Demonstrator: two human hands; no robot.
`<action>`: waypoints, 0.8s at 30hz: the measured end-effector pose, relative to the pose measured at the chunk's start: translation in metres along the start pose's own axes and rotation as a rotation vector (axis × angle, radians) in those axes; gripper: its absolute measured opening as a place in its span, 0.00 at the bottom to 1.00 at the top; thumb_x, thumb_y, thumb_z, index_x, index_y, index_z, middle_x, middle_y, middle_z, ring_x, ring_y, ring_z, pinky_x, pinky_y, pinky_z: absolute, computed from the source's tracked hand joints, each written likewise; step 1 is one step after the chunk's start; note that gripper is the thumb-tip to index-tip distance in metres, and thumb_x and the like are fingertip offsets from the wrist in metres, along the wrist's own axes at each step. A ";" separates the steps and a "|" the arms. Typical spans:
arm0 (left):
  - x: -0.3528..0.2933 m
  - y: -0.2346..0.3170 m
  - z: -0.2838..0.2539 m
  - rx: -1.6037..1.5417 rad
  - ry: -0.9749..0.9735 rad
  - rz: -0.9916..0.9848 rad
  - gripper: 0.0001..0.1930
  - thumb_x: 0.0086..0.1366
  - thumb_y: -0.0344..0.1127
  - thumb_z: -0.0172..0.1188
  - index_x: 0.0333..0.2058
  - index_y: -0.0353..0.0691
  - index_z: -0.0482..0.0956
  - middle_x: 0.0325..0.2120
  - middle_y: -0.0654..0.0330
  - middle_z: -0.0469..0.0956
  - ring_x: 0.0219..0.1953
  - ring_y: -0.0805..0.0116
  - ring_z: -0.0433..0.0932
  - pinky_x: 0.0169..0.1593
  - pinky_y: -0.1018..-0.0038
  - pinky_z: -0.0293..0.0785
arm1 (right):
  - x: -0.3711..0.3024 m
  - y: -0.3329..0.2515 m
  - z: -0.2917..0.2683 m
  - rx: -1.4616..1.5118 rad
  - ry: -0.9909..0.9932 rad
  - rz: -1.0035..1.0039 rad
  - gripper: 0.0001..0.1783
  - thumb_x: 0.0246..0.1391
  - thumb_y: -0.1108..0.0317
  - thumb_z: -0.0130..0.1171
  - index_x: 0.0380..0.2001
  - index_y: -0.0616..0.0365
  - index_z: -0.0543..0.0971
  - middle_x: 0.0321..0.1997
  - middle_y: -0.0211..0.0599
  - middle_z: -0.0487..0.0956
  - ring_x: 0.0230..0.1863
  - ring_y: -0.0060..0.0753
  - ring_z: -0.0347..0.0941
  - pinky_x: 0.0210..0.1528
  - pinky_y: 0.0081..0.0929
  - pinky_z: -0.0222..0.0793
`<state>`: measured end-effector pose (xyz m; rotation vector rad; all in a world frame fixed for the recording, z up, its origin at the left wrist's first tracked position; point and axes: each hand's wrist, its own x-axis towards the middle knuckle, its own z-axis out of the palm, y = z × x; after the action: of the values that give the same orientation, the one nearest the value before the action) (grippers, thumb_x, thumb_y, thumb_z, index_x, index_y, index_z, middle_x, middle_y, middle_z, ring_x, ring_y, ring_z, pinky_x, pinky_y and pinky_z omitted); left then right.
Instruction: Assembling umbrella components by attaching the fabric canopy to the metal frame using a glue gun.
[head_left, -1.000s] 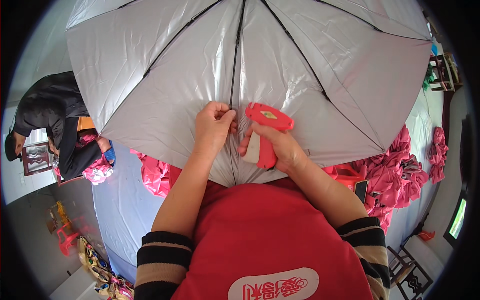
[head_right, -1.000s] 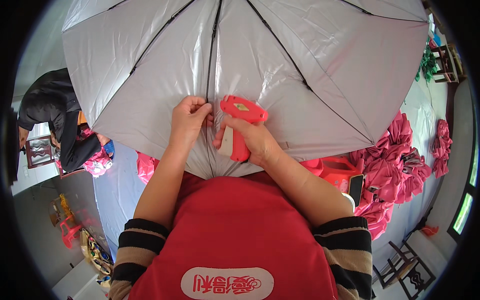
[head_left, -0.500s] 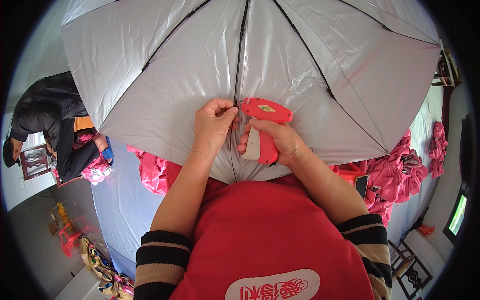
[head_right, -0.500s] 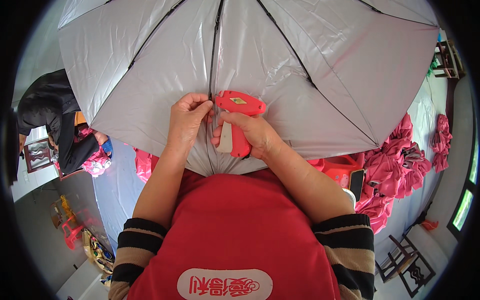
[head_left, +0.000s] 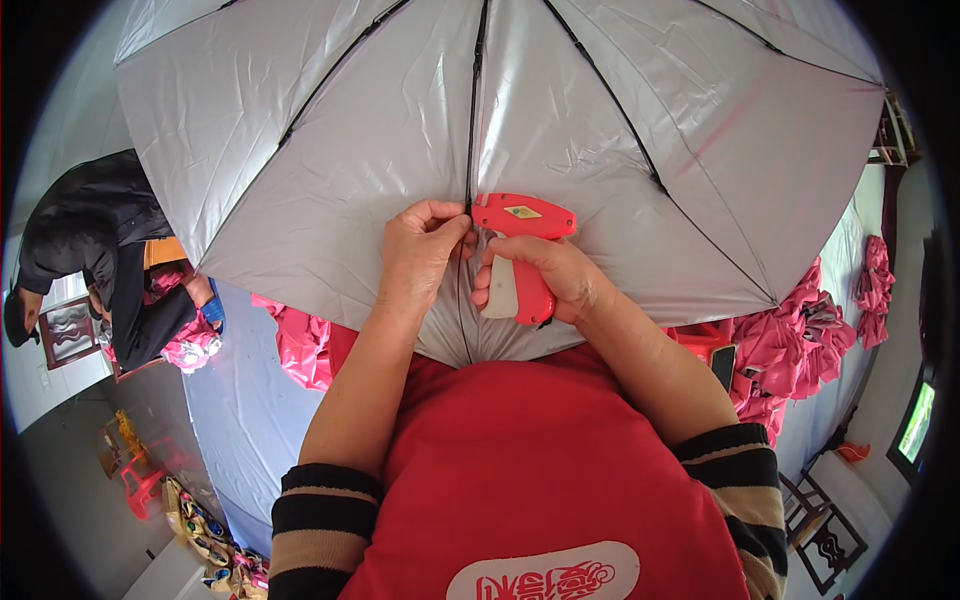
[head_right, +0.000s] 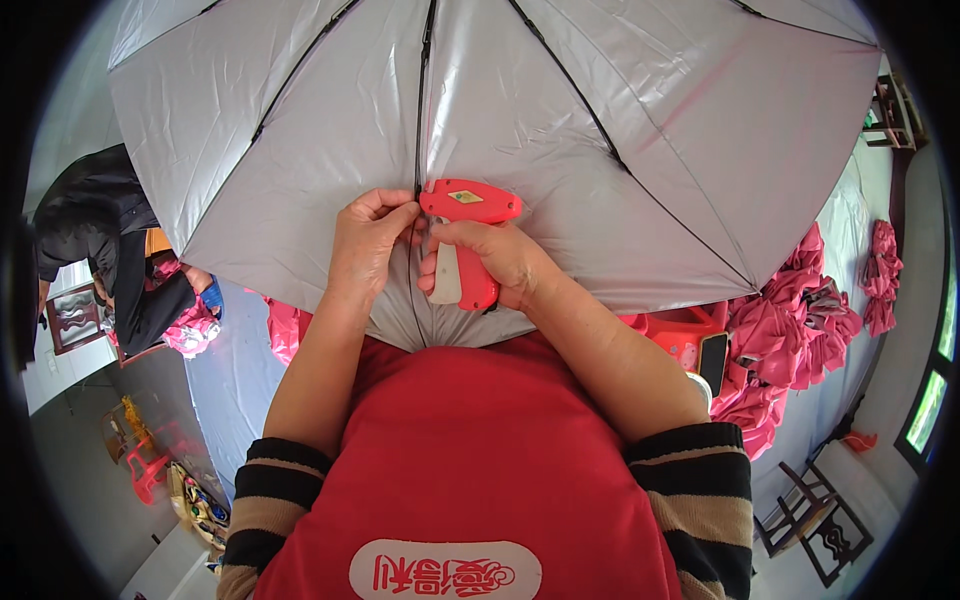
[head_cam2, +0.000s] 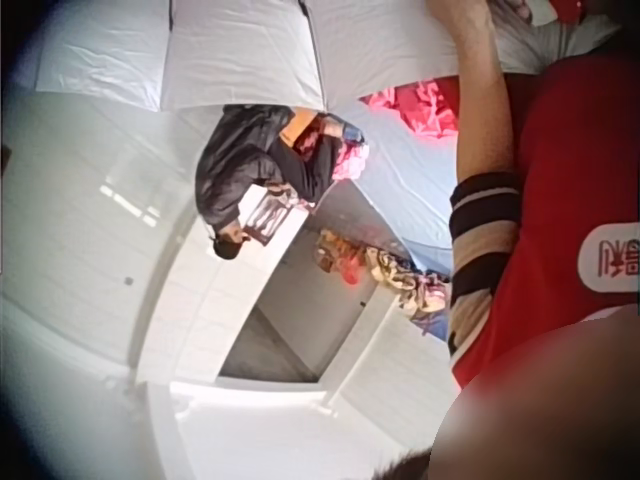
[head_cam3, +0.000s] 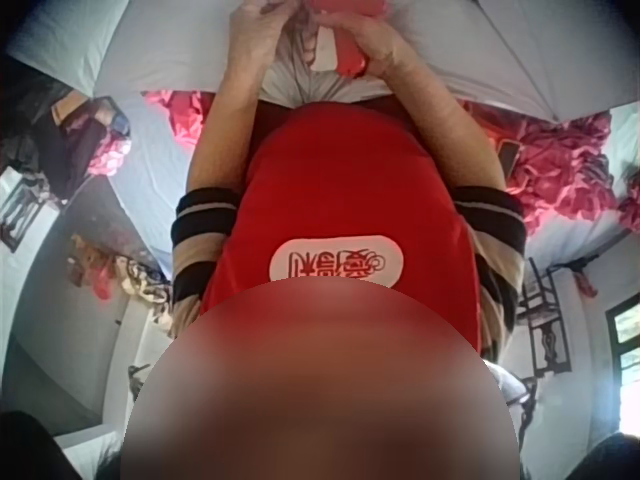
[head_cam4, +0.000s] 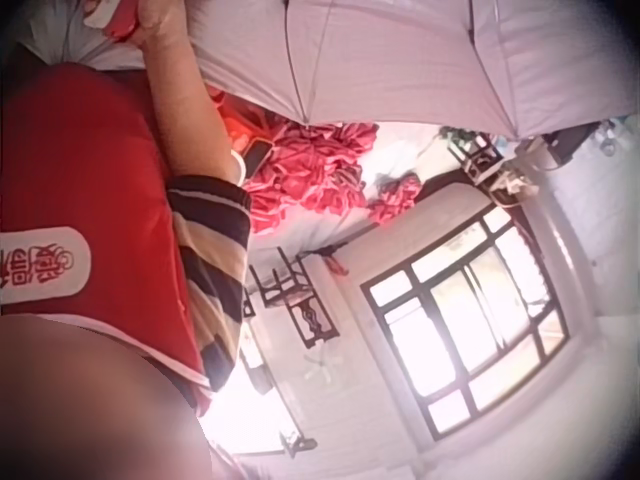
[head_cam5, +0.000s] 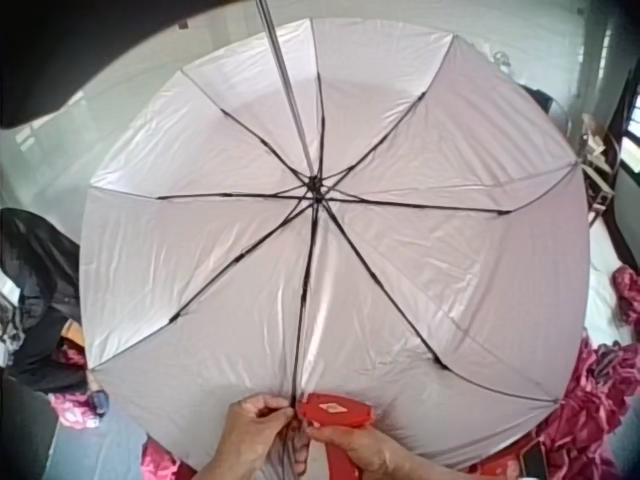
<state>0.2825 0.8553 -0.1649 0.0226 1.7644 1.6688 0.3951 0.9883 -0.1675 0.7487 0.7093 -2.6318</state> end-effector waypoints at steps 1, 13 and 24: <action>-0.001 0.000 0.001 -0.014 -0.008 -0.002 0.04 0.58 0.22 0.58 0.33 0.29 0.77 0.26 0.57 0.78 0.25 0.73 0.77 0.28 0.79 0.75 | 0.000 0.000 0.000 0.002 0.002 0.004 0.13 0.55 0.63 0.56 0.34 0.64 0.75 0.29 0.46 0.79 0.30 0.43 0.79 0.35 0.39 0.78; 0.001 0.011 -0.017 0.302 -0.022 0.073 0.09 0.60 0.29 0.57 0.38 0.31 0.75 0.26 0.58 0.77 0.26 0.71 0.77 0.31 0.76 0.75 | -0.015 -0.016 0.016 -0.143 0.161 0.058 0.12 0.54 0.61 0.58 0.35 0.59 0.76 0.27 0.38 0.78 0.27 0.32 0.76 0.29 0.32 0.74; 0.060 0.046 -0.043 1.239 0.149 0.556 0.15 0.57 0.32 0.58 0.42 0.34 0.71 0.39 0.45 0.75 0.44 0.45 0.73 0.47 0.58 0.70 | -0.032 -0.065 -0.016 -0.244 0.165 -0.218 0.15 0.58 0.58 0.55 0.35 0.61 0.76 0.33 0.41 0.78 0.36 0.37 0.77 0.38 0.35 0.75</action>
<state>0.1958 0.8531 -0.1555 1.0238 2.7914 0.6074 0.4005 1.0557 -0.1379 0.8657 1.1956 -2.6225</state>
